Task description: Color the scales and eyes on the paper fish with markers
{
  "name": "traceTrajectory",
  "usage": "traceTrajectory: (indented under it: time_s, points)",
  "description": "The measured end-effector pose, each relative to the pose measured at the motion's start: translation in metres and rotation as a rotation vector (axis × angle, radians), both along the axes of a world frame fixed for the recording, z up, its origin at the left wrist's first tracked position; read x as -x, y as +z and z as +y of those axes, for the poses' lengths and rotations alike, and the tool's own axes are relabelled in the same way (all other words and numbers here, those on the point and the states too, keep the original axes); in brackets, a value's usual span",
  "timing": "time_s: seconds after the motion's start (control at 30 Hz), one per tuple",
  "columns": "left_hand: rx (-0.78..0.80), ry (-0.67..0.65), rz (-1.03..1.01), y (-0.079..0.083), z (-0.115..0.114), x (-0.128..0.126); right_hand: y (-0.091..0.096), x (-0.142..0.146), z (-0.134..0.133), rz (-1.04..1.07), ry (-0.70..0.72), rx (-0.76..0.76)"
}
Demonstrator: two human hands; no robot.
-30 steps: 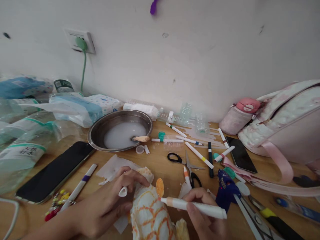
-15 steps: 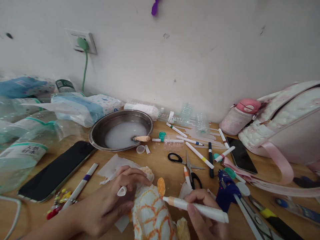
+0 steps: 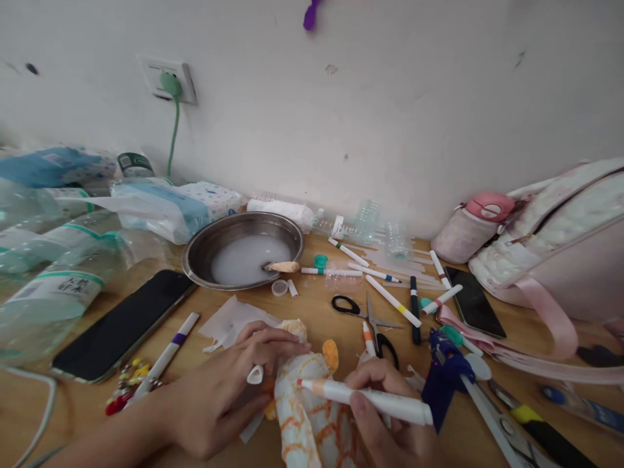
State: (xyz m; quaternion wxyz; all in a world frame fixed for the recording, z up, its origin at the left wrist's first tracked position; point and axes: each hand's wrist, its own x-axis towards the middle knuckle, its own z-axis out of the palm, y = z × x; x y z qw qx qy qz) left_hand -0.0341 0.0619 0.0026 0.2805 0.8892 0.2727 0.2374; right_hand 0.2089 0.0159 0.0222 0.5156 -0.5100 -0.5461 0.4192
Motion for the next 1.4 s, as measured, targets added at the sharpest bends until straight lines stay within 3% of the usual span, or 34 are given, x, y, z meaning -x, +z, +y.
traceTrajectory:
  time_s: [0.17,0.53,0.83,0.97,1.07,1.2,1.4]
  points:
    - [0.011,0.001,0.031,0.002,-0.001,-0.001,0.006,0.001,0.004,-0.106,-0.032,-0.042]
    - [0.008,0.001,0.005,0.004,0.002,-0.004,-0.006,-0.003,0.006,-0.069,-0.047,0.009]
    - [0.036,-0.002,0.022,0.004,0.003,-0.003,-0.002,-0.005,0.008,-0.084,-0.062,0.024]
    - [0.02,-0.008,0.041,0.007,0.003,-0.004,0.001,-0.006,0.008,-0.119,0.012,-0.074]
    - [0.023,-0.006,0.025,0.006,0.003,-0.004,0.002,-0.006,0.009,-0.165,-0.016,-0.133]
    - [0.033,0.02,0.018,0.003,0.003,-0.002,0.003,-0.006,0.009,-0.079,-0.048,-0.01]
    - [0.019,0.047,0.006,0.001,0.003,-0.003,0.0,-0.003,0.009,-0.06,-0.059,0.019]
